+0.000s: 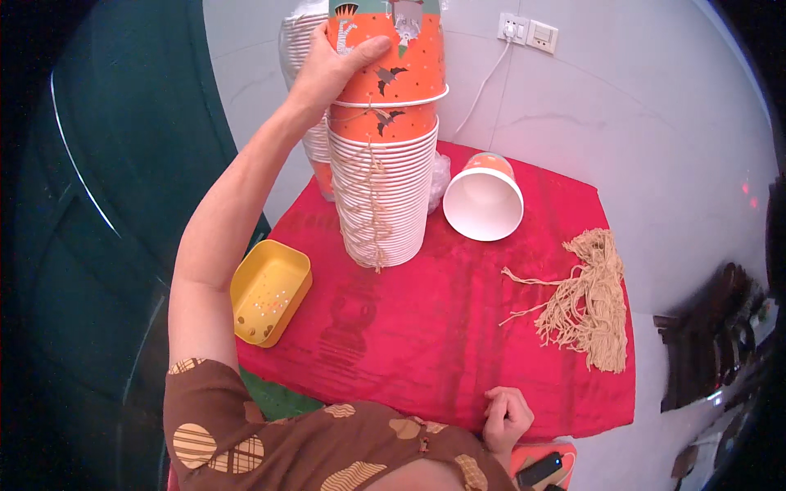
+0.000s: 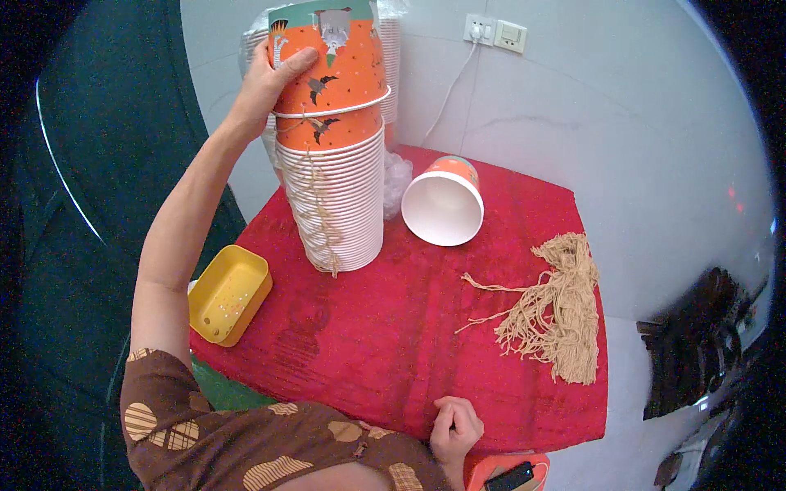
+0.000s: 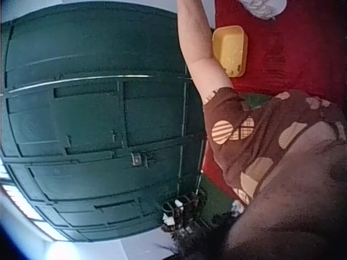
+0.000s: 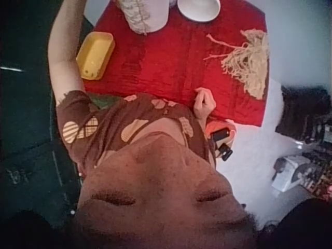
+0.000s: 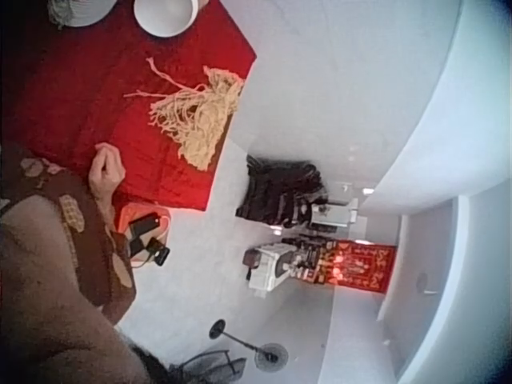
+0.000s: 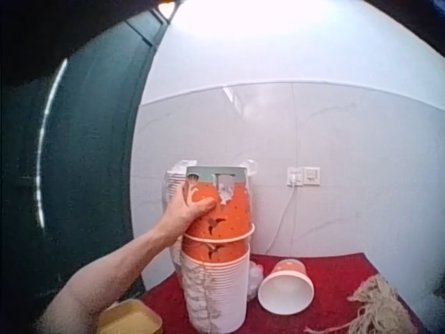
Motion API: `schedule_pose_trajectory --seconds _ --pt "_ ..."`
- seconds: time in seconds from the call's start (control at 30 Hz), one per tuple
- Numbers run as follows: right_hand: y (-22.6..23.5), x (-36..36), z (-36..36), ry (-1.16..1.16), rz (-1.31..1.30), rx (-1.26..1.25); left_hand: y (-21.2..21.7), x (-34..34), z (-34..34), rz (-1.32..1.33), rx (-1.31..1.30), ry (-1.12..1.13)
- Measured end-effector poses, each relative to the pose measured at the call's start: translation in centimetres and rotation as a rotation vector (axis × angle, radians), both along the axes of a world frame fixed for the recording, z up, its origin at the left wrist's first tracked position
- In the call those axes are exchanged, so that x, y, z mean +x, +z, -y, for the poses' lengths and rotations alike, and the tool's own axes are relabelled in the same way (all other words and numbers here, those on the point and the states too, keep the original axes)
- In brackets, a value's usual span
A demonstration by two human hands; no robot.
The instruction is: Attaching string handles to paper buckets by threading them through holes and knotting them.
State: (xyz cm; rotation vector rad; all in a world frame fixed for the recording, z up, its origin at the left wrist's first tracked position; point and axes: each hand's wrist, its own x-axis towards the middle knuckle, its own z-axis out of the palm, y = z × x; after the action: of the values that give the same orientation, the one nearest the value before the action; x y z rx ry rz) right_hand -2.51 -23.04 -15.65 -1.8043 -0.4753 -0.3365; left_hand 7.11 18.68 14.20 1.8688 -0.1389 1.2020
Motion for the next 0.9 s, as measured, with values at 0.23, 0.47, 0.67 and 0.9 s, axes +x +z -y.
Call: schedule_pose_trajectory --seconds 0.23,0.47,0.67,0.9 --pt "-0.2 0.2 -0.2 0.024 0.092 0.004 0.3 0.0 -0.8 -0.050 0.062 -0.048" --pt "0.1 -0.1 0.0 0.002 -0.020 -0.005 0.4 0.1 -1.1 -0.044 0.045 -0.066" --pt "0.3 -0.1 0.0 -0.007 -0.030 -0.025 0.0 -0.2 -0.8 -0.060 0.059 -0.086" --pt "-0.1 0.2 -0.1 0.026 0.062 -0.004 0.0 0.1 -1.8 -0.066 0.050 -0.077"
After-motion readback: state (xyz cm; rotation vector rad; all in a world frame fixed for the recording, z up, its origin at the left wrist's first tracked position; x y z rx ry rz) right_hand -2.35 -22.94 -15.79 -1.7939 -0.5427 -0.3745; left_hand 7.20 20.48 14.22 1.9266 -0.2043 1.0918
